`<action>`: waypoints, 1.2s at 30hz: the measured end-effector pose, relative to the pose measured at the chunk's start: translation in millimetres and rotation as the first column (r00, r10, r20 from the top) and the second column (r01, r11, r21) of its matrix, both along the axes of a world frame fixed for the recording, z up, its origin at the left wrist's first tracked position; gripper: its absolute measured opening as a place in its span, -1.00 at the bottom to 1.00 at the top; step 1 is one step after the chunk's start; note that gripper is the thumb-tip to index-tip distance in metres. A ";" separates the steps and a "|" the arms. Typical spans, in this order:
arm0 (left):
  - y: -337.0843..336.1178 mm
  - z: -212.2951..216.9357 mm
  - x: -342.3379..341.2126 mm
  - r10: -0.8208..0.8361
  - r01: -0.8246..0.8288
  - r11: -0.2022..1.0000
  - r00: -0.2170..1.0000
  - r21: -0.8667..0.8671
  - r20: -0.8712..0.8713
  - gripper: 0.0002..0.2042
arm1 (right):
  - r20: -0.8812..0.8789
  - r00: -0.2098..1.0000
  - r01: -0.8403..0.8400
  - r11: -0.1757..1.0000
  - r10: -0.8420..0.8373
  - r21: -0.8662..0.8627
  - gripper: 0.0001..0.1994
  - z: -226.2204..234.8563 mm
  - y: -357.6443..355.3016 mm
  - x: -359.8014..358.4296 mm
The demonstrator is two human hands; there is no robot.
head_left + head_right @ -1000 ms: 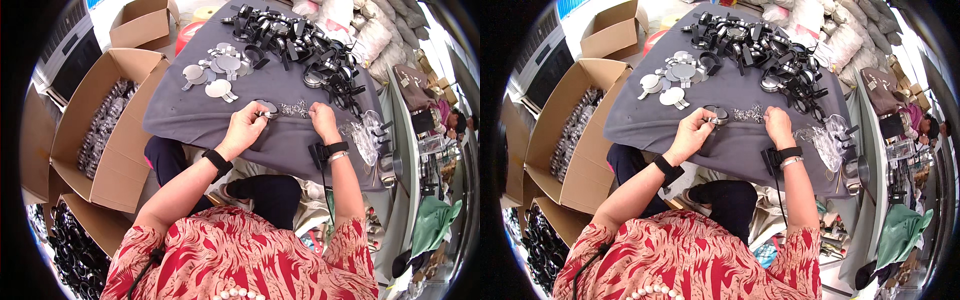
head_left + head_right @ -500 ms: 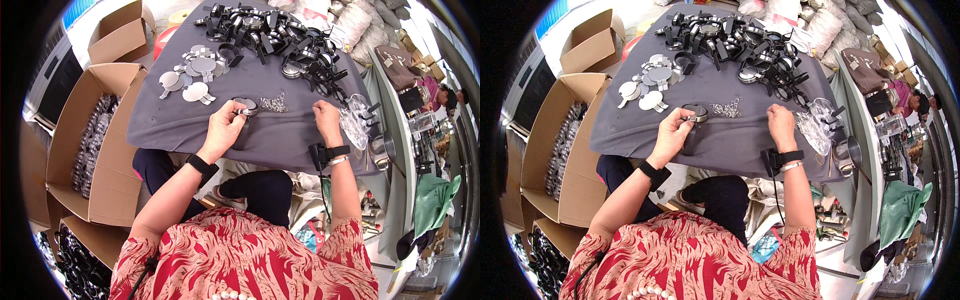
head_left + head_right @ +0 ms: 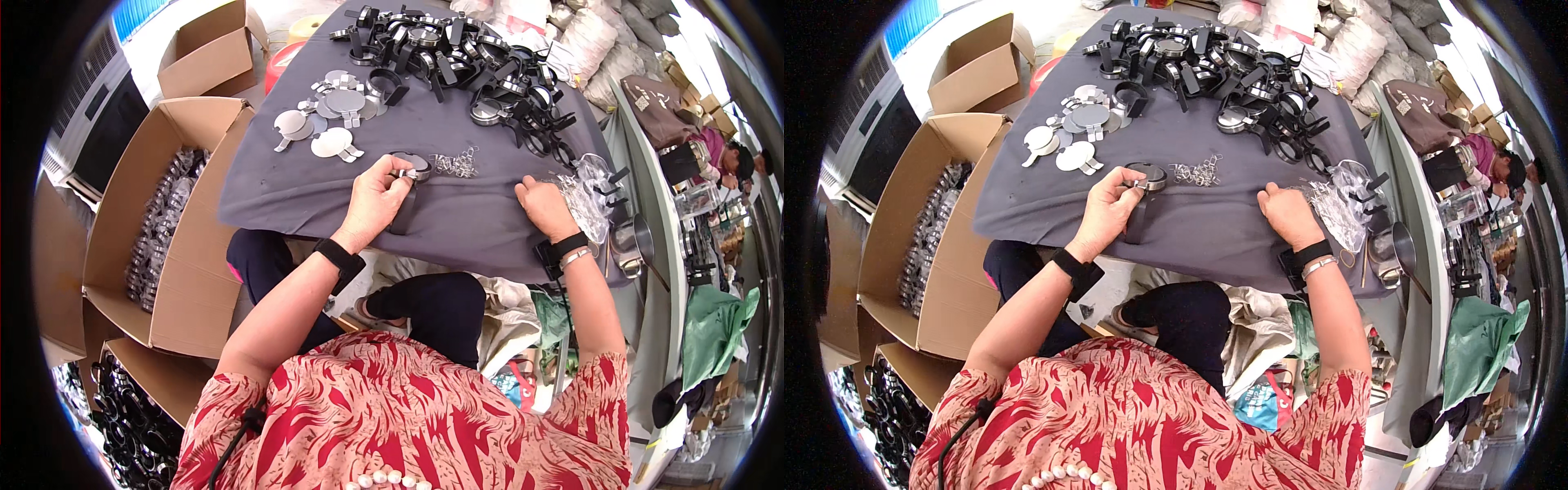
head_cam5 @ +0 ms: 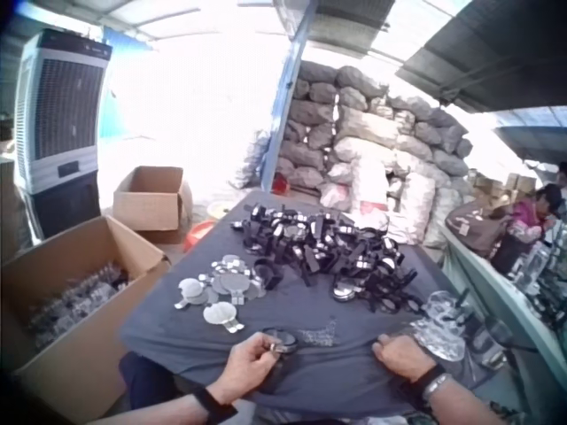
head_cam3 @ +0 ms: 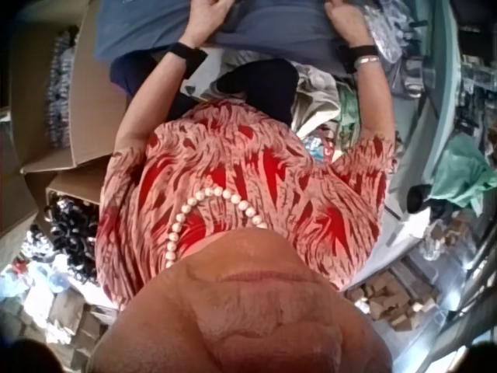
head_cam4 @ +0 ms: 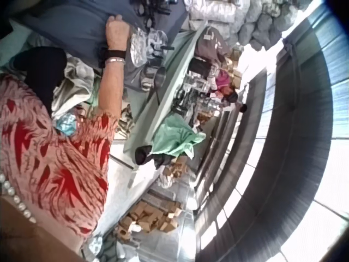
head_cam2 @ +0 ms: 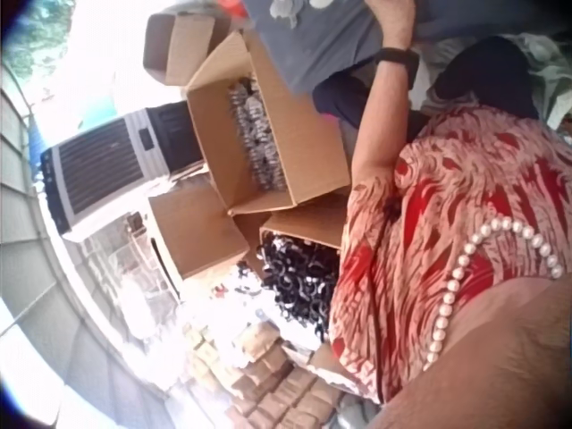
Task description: Manual assembly of small hardware components at a workstation.
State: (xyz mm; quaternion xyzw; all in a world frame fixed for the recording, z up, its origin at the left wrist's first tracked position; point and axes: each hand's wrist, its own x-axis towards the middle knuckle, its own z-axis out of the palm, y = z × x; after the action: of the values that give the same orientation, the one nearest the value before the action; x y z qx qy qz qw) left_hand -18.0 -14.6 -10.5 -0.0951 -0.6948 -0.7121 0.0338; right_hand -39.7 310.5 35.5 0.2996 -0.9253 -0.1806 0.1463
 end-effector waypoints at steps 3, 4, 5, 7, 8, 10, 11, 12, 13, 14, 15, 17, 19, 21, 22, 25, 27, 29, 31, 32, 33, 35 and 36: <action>-0.2 2.8 2.0 -0.006 0.006 1.000 1.000 0.006 0.029 -0.89 | 0.048 0.998 -0.052 0.989 0.046 0.137 -0.90 2.7 1.5 -3.6; 1.3 4.5 1.7 -0.017 0.017 1.000 0.999 0.016 0.031 -0.89 | 0.047 0.997 -0.063 0.989 0.057 0.135 -0.90 1.6 6.0 -5.5; 1.4 6.7 2.1 -0.018 0.018 1.000 0.999 0.006 0.037 -0.89 | 0.036 0.998 -0.046 0.995 0.043 0.092 -0.90 -0.9 9.6 -7.4; 1.1 8.3 2.7 -0.010 0.010 1.000 0.999 0.004 0.037 -0.89 | 0.025 0.999 0.032 0.998 -0.034 0.053 -0.91 -5.7 10.1 -10.0; 0.6 9.1 3.2 -0.013 0.013 1.000 0.999 0.002 0.038 -0.90 | 0.026 0.999 0.023 0.998 -0.025 0.053 -0.91 -6.7 8.9 -9.7; -1.3 10.5 4.5 -0.010 0.010 1.000 0.999 -0.005 0.052 -0.90 | 0.017 0.991 0.135 0.979 -0.134 -0.153 -0.88 -5.0 2.0 -6.4; -2.1 11.2 4.9 -0.002 0.002 1.000 0.998 0.000 0.063 -0.90 | -0.005 0.986 0.158 0.953 -0.165 -0.260 -0.89 -3.3 -5.2 -5.3; -3.2 11.8 5.1 0.005 -0.005 1.000 0.997 0.004 0.075 -0.91 | -0.002 0.987 0.154 0.953 -0.160 -0.262 -0.89 -2.9 -13.3 -4.4; -4.2 12.4 5.5 0.005 -0.006 1.000 0.997 0.002 0.078 -0.91 | 0.129 0.979 0.205 0.826 -0.160 -0.526 -0.92 2.8 -30.8 1.3; -3.6 14.0 4.6 -0.001 0.001 1.000 0.996 -0.002 0.090 -0.91 | 0.251 0.959 0.274 0.624 -0.127 -0.732 -0.94 7.3 -46.8 7.2; -3.7 14.1 4.1 -0.002 0.003 1.000 0.994 -0.011 0.105 -0.90 | 0.292 0.956 0.267 0.479 -0.023 -0.836 -0.98 5.3 -62.8 10.4; -3.2 11.6 2.5 -0.012 0.012 1.000 0.995 -0.001 0.100 -0.90 | 0.402 0.894 0.356 0.232 0.197 -0.905 -0.98 -1.4 -94.0 13.5; -4.3 7.0 2.1 -0.015 0.014 1.000 0.995 0.005 0.097 -0.90 | 0.485 0.818 0.488 0.073 0.310 -0.870 -0.96 1.8 -130.5 22.7; -3.2 5.6 0.2 -0.025 0.022 0.999 0.997 0.032 0.074 -0.90 | 0.510 0.772 0.555 -0.010 0.379 -0.832 -0.93 -1.9 -153.0 26.5; -2.6 6.5 0.0 -0.026 0.025 0.999 0.997 0.027 0.073 -0.90 | 0.499 0.785 0.547 -0.031 0.369 -0.837 -0.93 -7.9 -160.9 25.7; -2.8 7.1 -0.1 -0.045 0.041 0.998 0.994 0.045 0.104 -0.90 | 0.511 0.784 0.575 -0.103 0.353 -0.812 -0.93 -15.0 -173.5 24.6; -4.4 5.5 -0.5 -0.057 0.049 0.995 0.993 0.082 0.102 -0.90 | 0.491 0.792 0.572 -0.158 0.363 -0.805 -0.94 -15.8 -178.2 26.1; -5.5 7.2 0.6 -0.056 0.049 0.997 0.993 0.066 0.104 -0.89 | 0.491 0.799 0.560 -0.130 0.348 -0.818 -0.94 -16.6 -178.0 27.4; -6.1 8.8 1.2 -0.053 0.048 0.997 0.993 0.052 0.106 -0.88 | 0.491 0.805 0.548 -0.099 0.332 -0.831 -0.95 -17.9 -177.7 27.7; -6.2 9.5 1.3 -0.056 0.050 0.997 0.992 0.058 0.111 -0.88 | 0.427 0.856 0.455 -0.033 0.292 -0.890 -0.94 -18.7 -177.8 27.2; -6.2 9.7 1.7 -0.059 0.052 0.997 0.992 0.064 0.115 -0.88 | 0.355 0.899 0.358 0.039 0.257 -0.933 -0.94 -19.4 -177.8 27.1; -5.6 9.0 1.0 -0.058 0.050 0.996 0.992 0.071 0.114 -0.88 | 0.263 0.938 0.237 0.138 0.226 -0.962 -0.94 -20.5 -177.6 26.2; -5.8 8.9 0.9 -0.059 0.050 0.996 0.992 0.078 0.113 -0.88 | 0.164 0.965 0.114 0.237 0.203 -0.965 -0.94 -20.8 -177.3 25.8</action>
State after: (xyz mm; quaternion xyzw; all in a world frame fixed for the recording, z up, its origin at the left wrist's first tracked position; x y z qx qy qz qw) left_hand -17.1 -20.4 -1.6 -0.0718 -0.6656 -0.7425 -0.0222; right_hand -13.9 133.2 14.7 0.1919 -0.8396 0.4734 0.1849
